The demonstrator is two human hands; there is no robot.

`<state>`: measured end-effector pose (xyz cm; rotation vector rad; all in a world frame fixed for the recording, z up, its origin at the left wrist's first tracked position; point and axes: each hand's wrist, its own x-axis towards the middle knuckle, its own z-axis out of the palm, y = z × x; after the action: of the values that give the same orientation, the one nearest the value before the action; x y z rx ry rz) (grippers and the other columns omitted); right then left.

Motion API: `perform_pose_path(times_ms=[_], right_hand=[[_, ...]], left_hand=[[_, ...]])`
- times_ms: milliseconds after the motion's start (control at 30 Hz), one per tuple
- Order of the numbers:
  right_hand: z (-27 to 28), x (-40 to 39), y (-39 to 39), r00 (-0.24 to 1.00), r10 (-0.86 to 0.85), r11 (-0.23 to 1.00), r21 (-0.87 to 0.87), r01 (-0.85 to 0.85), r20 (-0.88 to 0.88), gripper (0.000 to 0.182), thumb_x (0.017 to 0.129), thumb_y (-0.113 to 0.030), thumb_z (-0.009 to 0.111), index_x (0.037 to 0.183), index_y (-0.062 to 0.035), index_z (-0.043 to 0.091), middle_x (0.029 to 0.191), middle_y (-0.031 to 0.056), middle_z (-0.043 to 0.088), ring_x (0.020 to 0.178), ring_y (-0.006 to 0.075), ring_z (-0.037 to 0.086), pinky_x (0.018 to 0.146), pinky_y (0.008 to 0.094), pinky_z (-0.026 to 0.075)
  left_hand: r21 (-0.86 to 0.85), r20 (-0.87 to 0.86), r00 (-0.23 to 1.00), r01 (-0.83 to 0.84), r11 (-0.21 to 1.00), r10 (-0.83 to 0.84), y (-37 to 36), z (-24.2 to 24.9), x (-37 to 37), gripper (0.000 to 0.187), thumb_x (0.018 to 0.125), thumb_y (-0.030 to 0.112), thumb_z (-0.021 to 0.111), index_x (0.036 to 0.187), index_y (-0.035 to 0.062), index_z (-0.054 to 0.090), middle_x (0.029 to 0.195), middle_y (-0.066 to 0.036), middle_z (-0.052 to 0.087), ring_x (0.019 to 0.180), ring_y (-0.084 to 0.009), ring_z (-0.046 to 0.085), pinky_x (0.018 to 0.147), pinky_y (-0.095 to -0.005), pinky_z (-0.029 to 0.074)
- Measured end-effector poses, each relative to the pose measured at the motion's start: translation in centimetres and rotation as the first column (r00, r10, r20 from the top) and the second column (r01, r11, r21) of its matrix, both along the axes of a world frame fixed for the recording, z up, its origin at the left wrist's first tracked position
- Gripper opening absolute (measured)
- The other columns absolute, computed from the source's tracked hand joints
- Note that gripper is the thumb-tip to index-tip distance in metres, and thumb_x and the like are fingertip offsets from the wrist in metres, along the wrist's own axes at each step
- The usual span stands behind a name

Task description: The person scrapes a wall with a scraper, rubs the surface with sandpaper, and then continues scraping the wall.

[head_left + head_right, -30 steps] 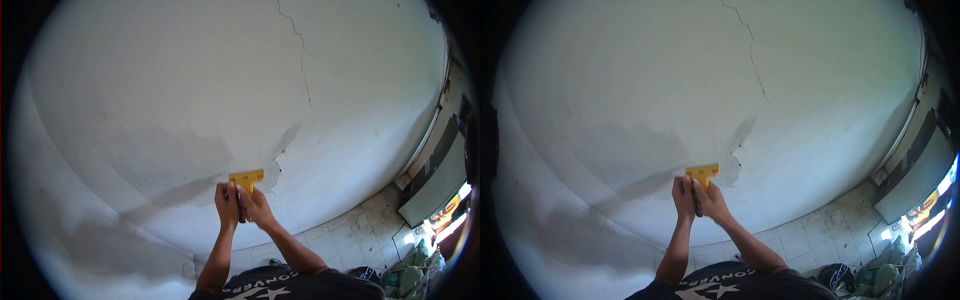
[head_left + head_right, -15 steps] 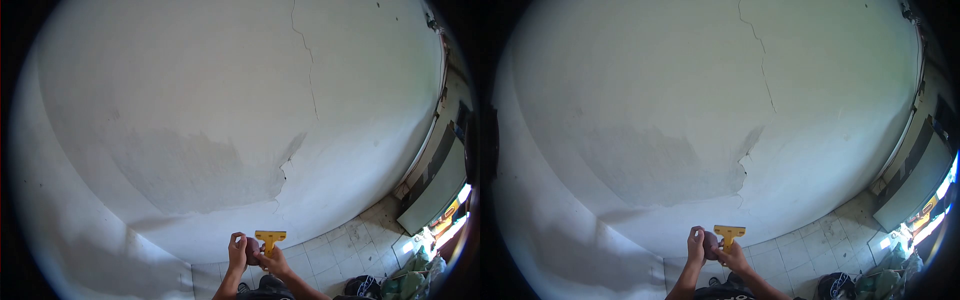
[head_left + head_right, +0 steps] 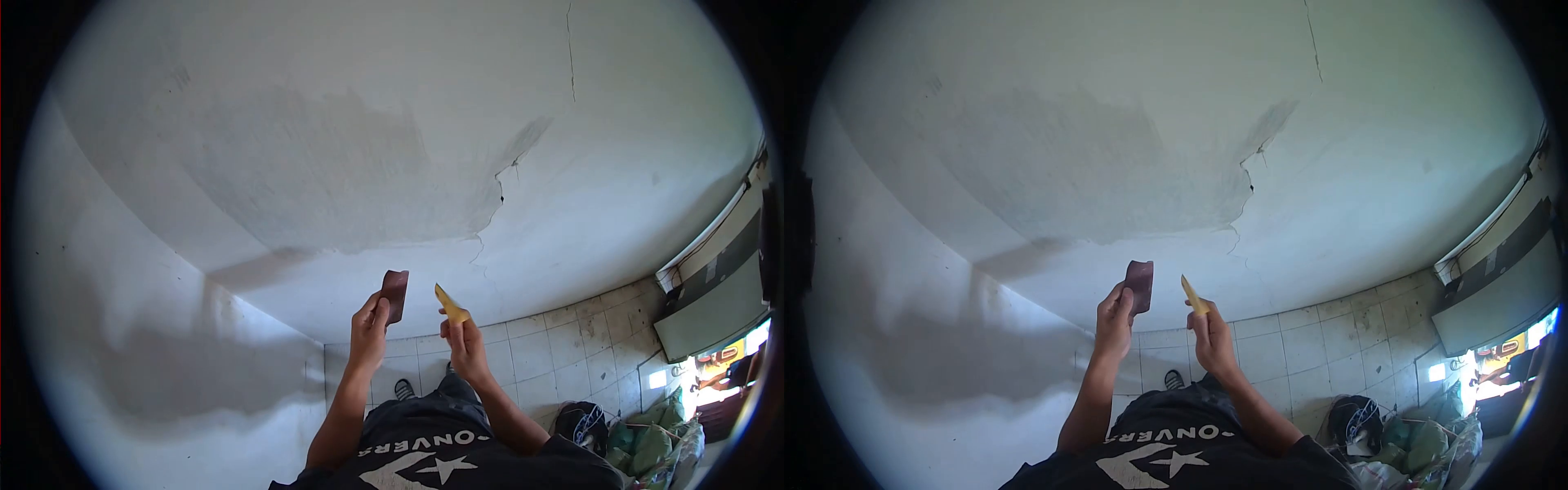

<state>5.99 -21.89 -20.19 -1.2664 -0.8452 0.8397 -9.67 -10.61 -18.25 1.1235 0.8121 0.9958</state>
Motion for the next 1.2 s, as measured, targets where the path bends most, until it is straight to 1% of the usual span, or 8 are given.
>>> perform_pose_path(times_ms=[167, 267, 433, 533, 700, 767, 967, 1200], right_hand=[[2.3, 0.2, 0.7, 0.637, -0.022, 0.999, 0.036, -0.01, 0.771, 0.034, 0.087, -0.012, 0.075, 0.116, 0.0006, 0.063, 0.091, 0.0143, 0.067, 0.079, 0.0315, 0.065, 0.069, 0.0385, 0.053], [2.3, 1.0, 0.8, 0.617, -0.023, 0.991, -0.064, 0.118, 0.786, 0.034, 0.087, -0.013, 0.075, 0.117, 0.0008, 0.064, 0.093, 0.0142, 0.069, 0.082, 0.0322, 0.067, 0.07, 0.0386, 0.054], [2.6, -0.7, 0.2, 0.74, -0.002, 1.0, -0.009, 0.011, 0.672, 0.035, 0.087, -0.017, 0.076, 0.115, 0.002, 0.065, 0.097, 0.0145, 0.07, 0.084, 0.0332, 0.067, 0.072, 0.0395, 0.054], [2.7, -0.6, 1.4, 0.604, 0.061, 0.998, -0.049, -0.036, 0.795, 0.035, 0.087, -0.017, 0.076, 0.114, 0.002, 0.065, 0.098, 0.0148, 0.069, 0.086, 0.0332, 0.067, 0.074, 0.0398, 0.054], [1.2, 1.0, 1.8, 0.675, -0.041, 0.971, -0.129, 0.2, 0.737, 0.037, 0.09, -0.022, 0.074, 0.116, 0.0031, 0.064, 0.102, 0.018, 0.07, 0.084, 0.0334, 0.069, 0.072, 0.0389, 0.055], [1.7, 0.2, 1.3, 0.732, 0.01, 0.983, -0.14, 0.117, 0.681, 0.038, 0.09, -0.023, 0.074, 0.116, 0.0031, 0.064, 0.102, 0.0187, 0.07, 0.083, 0.0339, 0.07, 0.071, 0.0387, 0.056], [-0.1, -2.1, 1.5, 0.678, 0.014, 0.999, -0.03, 0.012, 0.735, 0.036, 0.094, -0.024, 0.069, 0.117, 0.0028, 0.061, 0.095, 0.0212, 0.07, 0.078, 0.0361, 0.07, 0.067, 0.0433, 0.055], [1.5, -1.8, 0.9, 0.916, 0.12, 0.899, -0.433, 0.064, 0.384, 0.032, 0.101, -0.027, 0.055, 0.109, 0.0035, 0.059, 0.093, 0.0267, 0.068, 0.086, 0.0469, 0.066, 0.072, 0.0476, 0.052]], left_hand=[[-0.064, 0.214, 0.961, 0.192, 0.979, -0.174, -1.0, 0.1, 0.1, 0.036, 0.106, 0.026, 0.052, 0.124, -0.0039, 0.062, 0.11, -0.006, 0.067, 0.099, -0.0106, 0.061, 0.089, -0.0256, 0.046], [-0.04, 0.369, 0.915, 0.193, 0.98, -0.165, -0.1, 0.8, -1.4, 0.039, 0.105, 0.028, 0.054, 0.12, -0.0072, 0.062, 0.116, -0.01, 0.068, 0.107, -0.0151, 0.061, 0.097, -0.03, 0.045], [0.023, -0.101, 0.992, 0.083, 0.996, -0.08, 1.0, 1.9, -3.0, 0.037, 0.105, 0.027, 0.056, 0.121, -0.0052, 0.063, 0.107, -0.005, 0.068, 0.097, -0.0092, 0.058, 0.089, -0.0242, 0.044], [0.043, -0.041, 0.972, 0.233, 0.972, -0.231, -0.4, 1.6, -2.3, 0.034, 0.105, 0.026, 0.056, 0.12, -0.0026, 0.065, 0.101, -0.001, 0.066, 0.093, -0.007, 0.055, 0.084, -0.0217, 0.042], [0.146, 0.01, 0.981, 0.192, 0.971, -0.195, 1.0, 2.1, -4.1, 0.033, 0.105, 0.025, 0.055, 0.117, -0.0033, 0.066, 0.098, -0.002, 0.065, 0.09, -0.0052, 0.054, 0.081, -0.0205, 0.042], [0.225, -0.234, 0.972, 0.077, 0.971, -0.023, 1.1, 2.5, -4.4, 0.033, 0.105, 0.025, 0.054, 0.119, -0.0026, 0.066, 0.097, -0.002, 0.065, 0.089, -0.0061, 0.054, 0.08, -0.021, 0.043], [0.177, -0.229, 0.962, 0.194, 0.965, -0.151, -0.4, -0.5, -3.5, 0.031, 0.104, 0.023, 0.055, 0.119, -0.0018, 0.066, 0.091, 0.0, 0.064, 0.086, -0.0071, 0.053, 0.078, -0.0235, 0.043], [0.285, -0.328, 0.943, 0.036, 0.958, 0.062, 2.0, 0.9, -4.7, 0.032, 0.105, 0.027, 0.053, 0.116, -0.0009, 0.066, 0.081, 0.002, 0.058, 0.075, -0.0055, 0.045, 0.067, -0.0217, 0.039]])
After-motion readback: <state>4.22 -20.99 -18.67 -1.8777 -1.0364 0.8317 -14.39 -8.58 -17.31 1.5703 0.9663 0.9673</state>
